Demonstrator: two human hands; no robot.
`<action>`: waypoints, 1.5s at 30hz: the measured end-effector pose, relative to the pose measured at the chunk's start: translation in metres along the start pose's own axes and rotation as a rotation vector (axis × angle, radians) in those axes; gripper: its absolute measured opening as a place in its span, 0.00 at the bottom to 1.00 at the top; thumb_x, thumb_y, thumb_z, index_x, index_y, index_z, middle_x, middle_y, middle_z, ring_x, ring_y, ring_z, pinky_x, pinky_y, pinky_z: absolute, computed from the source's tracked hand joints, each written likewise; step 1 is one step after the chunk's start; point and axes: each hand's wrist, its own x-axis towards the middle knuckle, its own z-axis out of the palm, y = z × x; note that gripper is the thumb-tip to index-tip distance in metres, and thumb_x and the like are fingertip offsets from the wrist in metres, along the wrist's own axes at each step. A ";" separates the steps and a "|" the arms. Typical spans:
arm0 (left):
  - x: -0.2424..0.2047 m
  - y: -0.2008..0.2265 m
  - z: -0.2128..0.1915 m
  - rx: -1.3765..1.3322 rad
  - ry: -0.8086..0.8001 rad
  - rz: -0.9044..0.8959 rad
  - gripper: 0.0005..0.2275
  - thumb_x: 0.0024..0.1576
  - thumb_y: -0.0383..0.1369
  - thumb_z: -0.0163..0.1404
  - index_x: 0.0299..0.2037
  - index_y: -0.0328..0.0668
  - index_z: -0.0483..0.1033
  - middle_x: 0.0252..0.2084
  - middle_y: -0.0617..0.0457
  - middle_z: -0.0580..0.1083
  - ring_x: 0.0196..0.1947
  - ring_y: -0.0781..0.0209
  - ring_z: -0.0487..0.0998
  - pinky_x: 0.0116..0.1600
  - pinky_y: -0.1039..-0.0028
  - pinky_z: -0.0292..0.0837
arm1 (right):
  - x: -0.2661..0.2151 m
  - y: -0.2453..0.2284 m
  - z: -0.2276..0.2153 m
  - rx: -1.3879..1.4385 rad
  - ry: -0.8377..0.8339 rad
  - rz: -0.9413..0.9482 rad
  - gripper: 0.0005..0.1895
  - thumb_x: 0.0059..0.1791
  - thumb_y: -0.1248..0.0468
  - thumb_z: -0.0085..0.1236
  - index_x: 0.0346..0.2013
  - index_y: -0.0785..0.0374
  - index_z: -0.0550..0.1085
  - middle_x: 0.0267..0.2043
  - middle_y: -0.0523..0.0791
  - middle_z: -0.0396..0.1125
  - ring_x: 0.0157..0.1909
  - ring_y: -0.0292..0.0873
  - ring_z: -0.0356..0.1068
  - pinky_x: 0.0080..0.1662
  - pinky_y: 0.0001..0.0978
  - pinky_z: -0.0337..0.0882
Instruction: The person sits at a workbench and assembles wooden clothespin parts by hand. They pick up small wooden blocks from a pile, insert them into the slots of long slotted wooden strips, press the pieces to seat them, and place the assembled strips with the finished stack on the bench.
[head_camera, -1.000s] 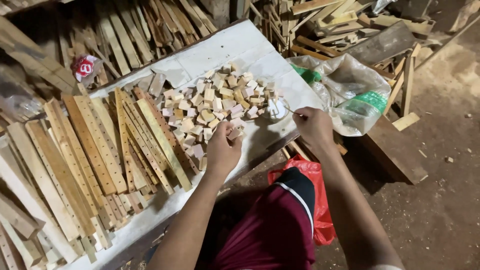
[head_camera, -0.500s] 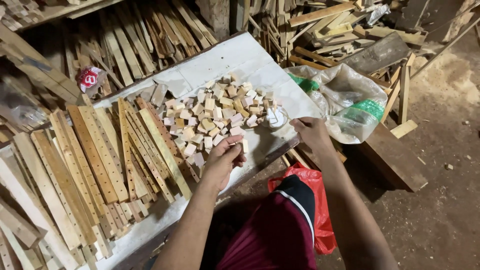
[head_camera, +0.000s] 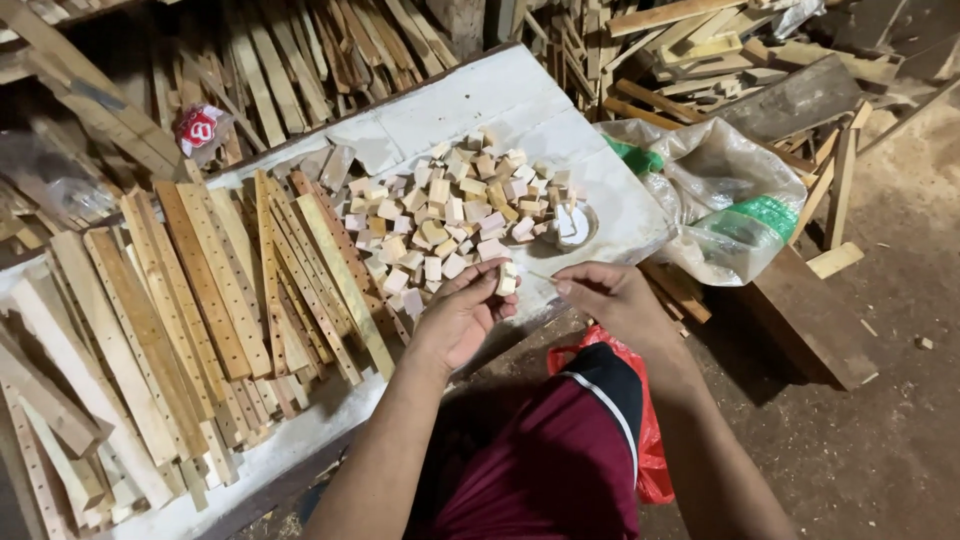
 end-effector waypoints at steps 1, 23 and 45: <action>0.000 0.000 -0.001 0.001 0.001 -0.001 0.14 0.62 0.28 0.51 0.58 0.33 0.73 0.41 0.44 0.74 0.37 0.49 0.81 0.43 0.66 0.82 | 0.002 0.002 0.002 0.001 0.001 0.001 0.08 0.48 0.70 0.65 0.41 0.69 0.82 0.17 0.45 0.66 0.21 0.33 0.62 0.29 0.22 0.66; -0.009 0.015 0.003 0.009 -0.036 -0.006 0.14 0.63 0.27 0.50 0.58 0.32 0.73 0.42 0.42 0.77 0.36 0.51 0.82 0.45 0.65 0.82 | -0.001 -0.004 0.007 -0.109 -0.093 0.075 0.14 0.41 0.68 0.73 0.41 0.65 0.84 0.30 0.47 0.77 0.34 0.37 0.70 0.41 0.32 0.74; 0.004 0.002 0.010 0.009 -0.075 -0.047 0.14 0.62 0.28 0.51 0.57 0.34 0.74 0.40 0.44 0.78 0.36 0.52 0.83 0.45 0.67 0.83 | -0.002 0.000 -0.008 -0.104 -0.089 0.062 0.14 0.41 0.68 0.74 0.40 0.64 0.84 0.30 0.45 0.77 0.35 0.36 0.69 0.43 0.31 0.73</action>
